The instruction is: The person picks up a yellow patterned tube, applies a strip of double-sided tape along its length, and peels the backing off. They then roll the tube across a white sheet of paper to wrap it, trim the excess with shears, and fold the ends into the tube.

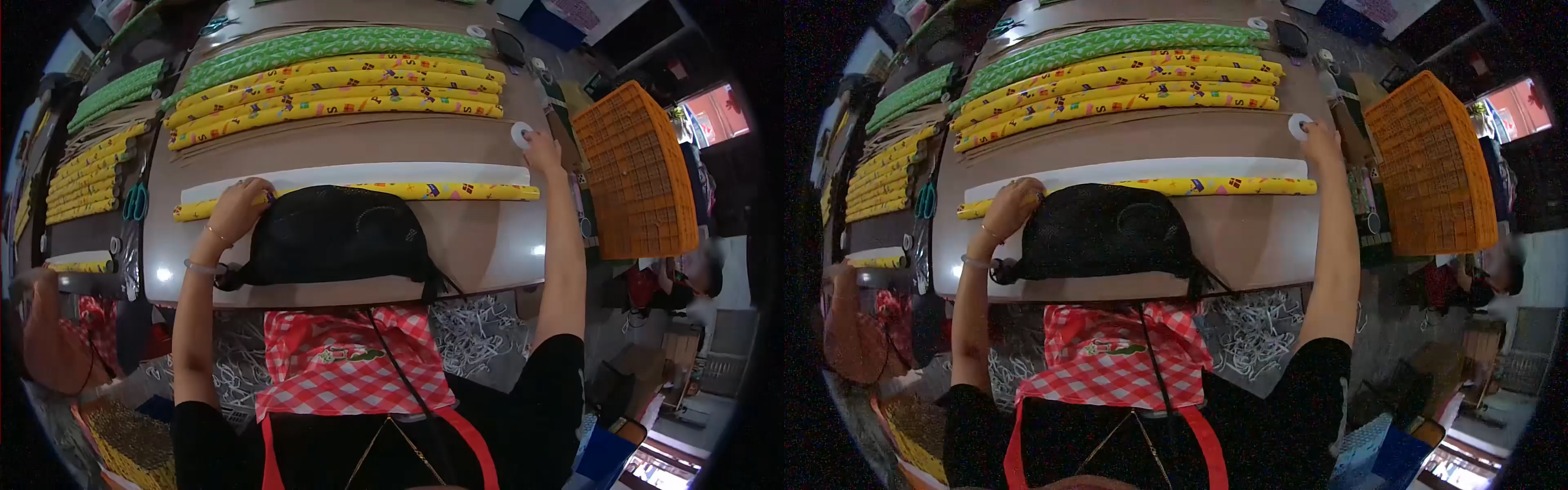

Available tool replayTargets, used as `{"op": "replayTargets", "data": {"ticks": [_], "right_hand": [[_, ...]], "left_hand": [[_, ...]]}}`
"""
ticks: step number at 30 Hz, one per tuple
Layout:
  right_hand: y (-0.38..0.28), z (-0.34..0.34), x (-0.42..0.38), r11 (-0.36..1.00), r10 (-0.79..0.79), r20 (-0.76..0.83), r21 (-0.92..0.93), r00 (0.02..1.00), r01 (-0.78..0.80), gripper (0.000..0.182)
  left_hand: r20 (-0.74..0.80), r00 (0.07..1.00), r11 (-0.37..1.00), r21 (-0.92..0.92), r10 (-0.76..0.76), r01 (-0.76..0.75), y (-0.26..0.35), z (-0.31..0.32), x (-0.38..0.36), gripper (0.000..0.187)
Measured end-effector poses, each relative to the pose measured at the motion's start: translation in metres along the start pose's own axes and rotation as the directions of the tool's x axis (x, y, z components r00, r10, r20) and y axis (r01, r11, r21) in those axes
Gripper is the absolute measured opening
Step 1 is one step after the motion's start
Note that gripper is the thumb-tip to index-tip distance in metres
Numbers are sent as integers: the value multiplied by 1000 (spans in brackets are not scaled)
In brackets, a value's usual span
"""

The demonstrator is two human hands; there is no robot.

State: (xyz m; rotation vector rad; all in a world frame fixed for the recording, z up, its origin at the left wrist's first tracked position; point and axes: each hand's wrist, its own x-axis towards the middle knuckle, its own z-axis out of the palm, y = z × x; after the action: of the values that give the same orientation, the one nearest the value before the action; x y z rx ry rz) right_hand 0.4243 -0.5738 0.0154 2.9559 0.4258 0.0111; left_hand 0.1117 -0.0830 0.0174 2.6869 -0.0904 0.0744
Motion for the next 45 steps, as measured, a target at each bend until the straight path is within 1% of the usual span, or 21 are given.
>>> {"op": "replayTargets", "data": {"ticks": [3,5,7,8,10,11,12,14,18,20,21,24,26,27,29,32,36,38,41,43,45], "right_hand": [[3,4,5,998,-46,18,30,999,46,32],[0,12,5,998,-41,-266,42,963,54,28],[-3,5,14,822,-31,-253,544,967,168,31],[-11,-6,9,797,-5,-183,594,983,114,35],[-53,-37,-23,122,65,42,991,997,-49,37],[-74,-44,-26,-250,79,191,954,978,-166,36],[-94,-54,-37,-246,50,189,954,981,-171,36],[-131,-71,-57,-629,-230,339,663,912,-405,37],[-199,-71,-59,-549,-431,289,668,855,-502,49],[-234,-79,-58,-443,-657,209,671,724,-595,55],[-253,-84,-62,-436,-636,237,674,734,-596,62],[-299,-89,-57,-288,-773,274,652,572,-702,59],[-325,-82,-51,-205,-844,157,788,513,-580,48],[-338,-83,-49,-171,-858,199,757,473,-630,42],[-360,-80,-50,-131,-815,222,829,535,-543,38],[-378,-65,-39,-77,-904,190,809,384,-582,47],[-385,-55,-42,5,-909,227,844,350,-537,53],[-386,-50,-46,59,-867,296,859,401,-508,47],[-382,-33,-37,68,-923,195,932,333,-357,48],[-382,-36,-29,189,-948,233,961,219,-202,51],[-382,-47,-37,185,-947,220,969,236,-161,52]], "left_hand": [[28,1000,1000,-26,-8,8,5,-4,0,21],[32,998,998,-19,-60,61,4,1,-4,25],[49,995,996,-1,-85,86,6,2,-6,31],[36,992,992,-2,-123,123,6,2,-7,31],[-35,999,999,23,-36,37,6,3,-10,25],[-47,997,997,23,-69,70,6,4,-10,25],[-48,997,996,63,-59,62,5,5,-10,26],[-61,996,991,107,-70,76,2,8,-10,26],[-71,997,998,62,-28,32,-10,20,-12,29],[-103,995,997,79,12,-4,-8,19,-13,29],[-116,993,997,83,-1,10,-8,20,-12,29],[-220,973,996,75,73,-58,-13,30,-12,24],[-236,969,997,47,75,-66,-12,32,-13,24],[-248,965,996,29,85,-80,-13,32,-13,23],[-289,951,994,28,109,-105,-12,32,-14,22],[-331,934,991,51,135,-125,-12,28,-13,21],[-397,906,986,127,147,-104,-10,29,-16,20],[-403,905,985,150,139,-84,-9,28,-18,19],[-443,889,993,36,115,-111,-10,23,-23,16],[-519,854,997,-53,13,-48,-12,18,-26,16],[-600,792,987,-158,-116,26,-8,15,-25,14]]}}
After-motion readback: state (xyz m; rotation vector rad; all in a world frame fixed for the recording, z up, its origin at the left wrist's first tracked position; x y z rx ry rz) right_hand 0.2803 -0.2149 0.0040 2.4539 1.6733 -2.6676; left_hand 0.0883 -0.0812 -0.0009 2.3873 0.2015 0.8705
